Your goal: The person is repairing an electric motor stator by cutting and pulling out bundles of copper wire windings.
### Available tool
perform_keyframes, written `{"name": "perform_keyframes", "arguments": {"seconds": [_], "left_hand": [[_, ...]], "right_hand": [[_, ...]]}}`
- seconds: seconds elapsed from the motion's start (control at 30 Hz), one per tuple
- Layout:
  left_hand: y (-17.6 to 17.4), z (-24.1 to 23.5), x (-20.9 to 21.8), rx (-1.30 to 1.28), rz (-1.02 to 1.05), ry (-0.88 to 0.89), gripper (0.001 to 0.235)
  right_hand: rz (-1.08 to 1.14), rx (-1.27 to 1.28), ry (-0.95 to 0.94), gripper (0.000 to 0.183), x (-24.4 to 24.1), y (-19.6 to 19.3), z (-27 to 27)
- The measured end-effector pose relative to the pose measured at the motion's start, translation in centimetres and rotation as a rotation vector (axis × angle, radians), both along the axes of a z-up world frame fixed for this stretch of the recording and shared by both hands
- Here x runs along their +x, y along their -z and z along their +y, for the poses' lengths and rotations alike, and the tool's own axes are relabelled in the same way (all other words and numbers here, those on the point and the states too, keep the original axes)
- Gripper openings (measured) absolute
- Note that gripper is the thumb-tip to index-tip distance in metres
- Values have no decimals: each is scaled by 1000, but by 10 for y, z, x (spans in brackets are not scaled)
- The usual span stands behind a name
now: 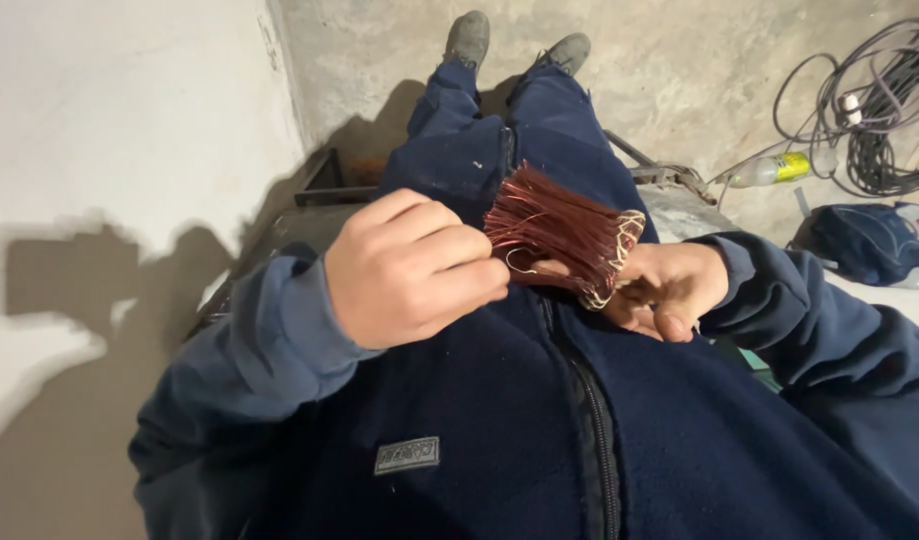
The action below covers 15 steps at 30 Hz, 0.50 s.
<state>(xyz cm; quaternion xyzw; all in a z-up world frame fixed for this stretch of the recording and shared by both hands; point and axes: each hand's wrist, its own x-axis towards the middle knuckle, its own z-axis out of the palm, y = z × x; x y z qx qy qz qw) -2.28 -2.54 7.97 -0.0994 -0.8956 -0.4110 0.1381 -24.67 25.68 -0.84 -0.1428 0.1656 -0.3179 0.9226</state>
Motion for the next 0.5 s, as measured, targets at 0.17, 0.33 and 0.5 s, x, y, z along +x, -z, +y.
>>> {"name": "perform_keyframes", "arguments": {"seconds": [0.17,0.33,0.5], "left_hand": [[6,22,6,109,-223,-112,25],[7,33,11,124,-271,-182,27],[20,43,15,222,-326,-207,20]], "right_hand": [[21,33,-7,126,0,-7,-6],[40,19,-5,120,2,-4,-2],[103,42,-49,81,1,9,14]]}}
